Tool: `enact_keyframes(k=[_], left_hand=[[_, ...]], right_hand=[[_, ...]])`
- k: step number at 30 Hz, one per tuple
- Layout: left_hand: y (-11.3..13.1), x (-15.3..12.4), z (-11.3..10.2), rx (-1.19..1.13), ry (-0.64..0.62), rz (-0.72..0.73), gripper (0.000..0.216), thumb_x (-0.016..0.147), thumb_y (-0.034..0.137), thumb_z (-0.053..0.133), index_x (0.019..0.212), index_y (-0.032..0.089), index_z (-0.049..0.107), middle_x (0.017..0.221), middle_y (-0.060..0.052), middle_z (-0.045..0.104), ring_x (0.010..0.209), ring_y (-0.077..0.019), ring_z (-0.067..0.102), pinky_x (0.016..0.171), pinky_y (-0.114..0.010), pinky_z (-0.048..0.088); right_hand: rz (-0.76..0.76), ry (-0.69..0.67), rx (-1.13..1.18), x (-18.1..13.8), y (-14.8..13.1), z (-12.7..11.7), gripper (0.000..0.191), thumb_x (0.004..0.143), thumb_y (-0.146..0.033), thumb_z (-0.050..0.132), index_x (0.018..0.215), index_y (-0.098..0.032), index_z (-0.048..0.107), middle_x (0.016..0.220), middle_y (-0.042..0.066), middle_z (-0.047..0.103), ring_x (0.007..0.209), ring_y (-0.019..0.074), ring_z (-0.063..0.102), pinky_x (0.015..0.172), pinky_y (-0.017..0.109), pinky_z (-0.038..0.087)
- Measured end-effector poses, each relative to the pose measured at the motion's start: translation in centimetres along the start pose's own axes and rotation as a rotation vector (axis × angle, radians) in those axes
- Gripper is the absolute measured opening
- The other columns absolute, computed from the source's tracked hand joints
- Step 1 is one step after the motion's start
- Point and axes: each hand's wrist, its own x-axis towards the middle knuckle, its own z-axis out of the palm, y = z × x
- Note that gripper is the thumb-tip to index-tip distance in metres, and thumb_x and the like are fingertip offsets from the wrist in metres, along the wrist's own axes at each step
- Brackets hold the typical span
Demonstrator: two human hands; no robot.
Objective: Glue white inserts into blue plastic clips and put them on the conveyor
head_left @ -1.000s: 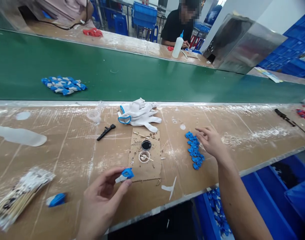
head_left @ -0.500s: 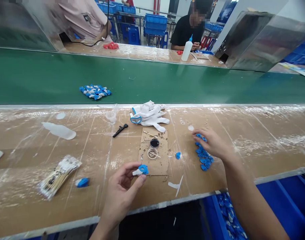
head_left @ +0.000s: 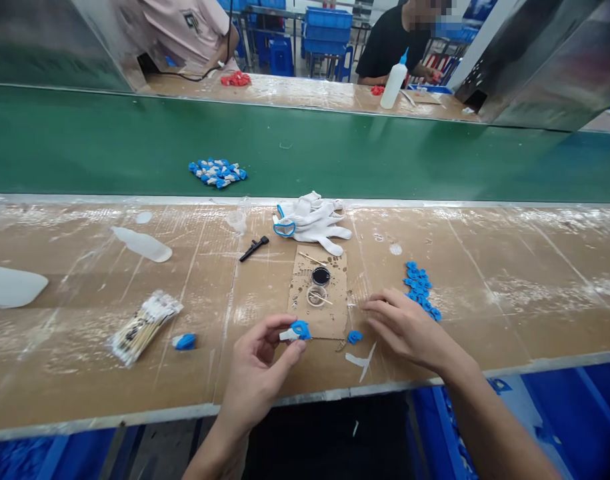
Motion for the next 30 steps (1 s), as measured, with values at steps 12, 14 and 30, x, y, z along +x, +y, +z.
enact_keyframes(k=[12,14,30], left_hand=[[-1.0,-0.2,0.6,-0.062,-0.089,-0.021,0.024,0.081,0.020,0.081,0.104,0.016,0.078,0.091,-0.008,0.083,0.083,-0.0201,0.080,0.078,-0.028,0.066],[-1.3,-0.4,1.2,-0.114,-0.126,-0.055,0.024,0.080,0.019,0.081,0.104,0.016,0.079,0.094,-0.008,0.084,0.086,-0.0206,0.081,0.080,-0.028,0.067],[-0.8,-0.8,1.8,-0.166,-0.190,-0.025,0.019,0.084,0.013,0.078,0.102,0.018,0.078,0.098,-0.007,0.083,0.092,-0.0192,0.080,0.084,-0.024,0.064]], right_hand=[[-0.014,0.191,0.316,-1.3,-3.8,1.3,0.011,0.098,-0.013,0.066,0.099,-0.023,0.069,0.095,0.002,0.074,0.081,0.0156,0.073,0.069,0.025,0.059],[-0.031,0.319,0.401,-1.0,-5.0,0.5,0.012,0.095,-0.013,0.074,0.098,-0.024,0.072,0.096,0.001,0.076,0.083,0.0138,0.075,0.071,0.022,0.061],[0.060,0.268,0.680,0.3,-7.5,2.4,0.024,0.097,-0.010,0.068,0.108,-0.029,0.075,0.098,0.002,0.064,0.093,0.0146,0.069,0.079,0.025,0.059]])
